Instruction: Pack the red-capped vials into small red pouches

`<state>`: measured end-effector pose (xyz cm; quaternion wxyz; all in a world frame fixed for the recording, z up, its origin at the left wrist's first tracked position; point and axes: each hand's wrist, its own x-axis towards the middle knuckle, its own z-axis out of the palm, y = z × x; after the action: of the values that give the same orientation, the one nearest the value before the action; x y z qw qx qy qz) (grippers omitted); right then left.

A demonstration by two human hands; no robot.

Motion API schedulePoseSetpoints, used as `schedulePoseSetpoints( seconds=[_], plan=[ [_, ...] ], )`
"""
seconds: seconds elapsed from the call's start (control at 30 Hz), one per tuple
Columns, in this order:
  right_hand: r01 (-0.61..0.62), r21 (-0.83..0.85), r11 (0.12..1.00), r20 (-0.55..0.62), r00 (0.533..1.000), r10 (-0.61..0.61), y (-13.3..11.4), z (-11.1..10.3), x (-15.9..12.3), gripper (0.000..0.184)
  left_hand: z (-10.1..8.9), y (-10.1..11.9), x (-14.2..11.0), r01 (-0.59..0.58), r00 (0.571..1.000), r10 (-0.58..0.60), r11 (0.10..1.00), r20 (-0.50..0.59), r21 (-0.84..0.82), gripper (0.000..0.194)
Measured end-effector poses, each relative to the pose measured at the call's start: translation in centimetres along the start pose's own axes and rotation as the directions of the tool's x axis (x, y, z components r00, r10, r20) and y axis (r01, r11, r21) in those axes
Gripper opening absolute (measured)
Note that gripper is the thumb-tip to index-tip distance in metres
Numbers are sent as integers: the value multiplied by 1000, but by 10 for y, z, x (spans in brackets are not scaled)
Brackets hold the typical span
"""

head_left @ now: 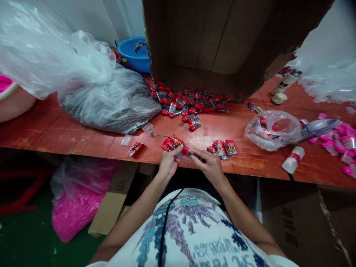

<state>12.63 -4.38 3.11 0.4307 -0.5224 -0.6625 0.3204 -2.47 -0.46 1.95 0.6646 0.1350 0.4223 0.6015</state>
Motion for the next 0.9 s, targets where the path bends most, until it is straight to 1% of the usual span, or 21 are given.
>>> schedulePoseSetpoints(
  seconds=[0.23, 0.37, 0.47, 0.53, 0.6, 0.7, 0.77, 0.8, 0.83, 0.9],
  plan=[
    [70, -100, 992, 69, 996, -64, 2, -5, 0, 31, 1, 0, -1, -6, 1000, 6, 1000, 1, 1, 29],
    [56, -110, 992, 92, 995, -46, 1, -7, -1, 31, -2, -3, -1, -5, 1000, 5, 1000, 7, 16, 28],
    [23, -60, 998, 76, 997, -19, 1, -6, -1, 31, -3, -4, -1, -24, 1000, 24, 1000, 8, 16, 28],
    [-34, 34, 999, 36, 999, 33, 1, -3, -1, 32, -2, -4, -2, -29, 999, 28, 999, 19, 27, 27],
    [-127, 154, 980, -1, 992, 129, 2, 1, -1, 33, -1, -3, -3, -30, 999, 29, 998, 25, 47, 27],
    [-306, 332, 892, 19, 948, 318, 6, 8, -2, 35, 0, 0, -6, -51, 998, 49, 995, 31, 81, 27],
    [-391, 421, 819, 66, 913, 402, 9, 13, -3, 37, 1, 1, -8, -67, 997, 62, 991, 46, 114, 26],
    [-404, 447, 798, 74, 906, 418, 10, 15, -4, 37, 2, 2, -9, -71, 996, 64, 988, 57, 135, 25],
    [-397, 459, 795, 62, 907, 417, 11, 17, -5, 37, 2, 3, -10, -73, 996, 63, 986, 69, 152, 24],
    [-344, 445, 827, -4, 923, 386, 12, 20, -7, 35, 4, 4, -12, -65, 995, 51, 983, 86, 169, 23]
  ],
)
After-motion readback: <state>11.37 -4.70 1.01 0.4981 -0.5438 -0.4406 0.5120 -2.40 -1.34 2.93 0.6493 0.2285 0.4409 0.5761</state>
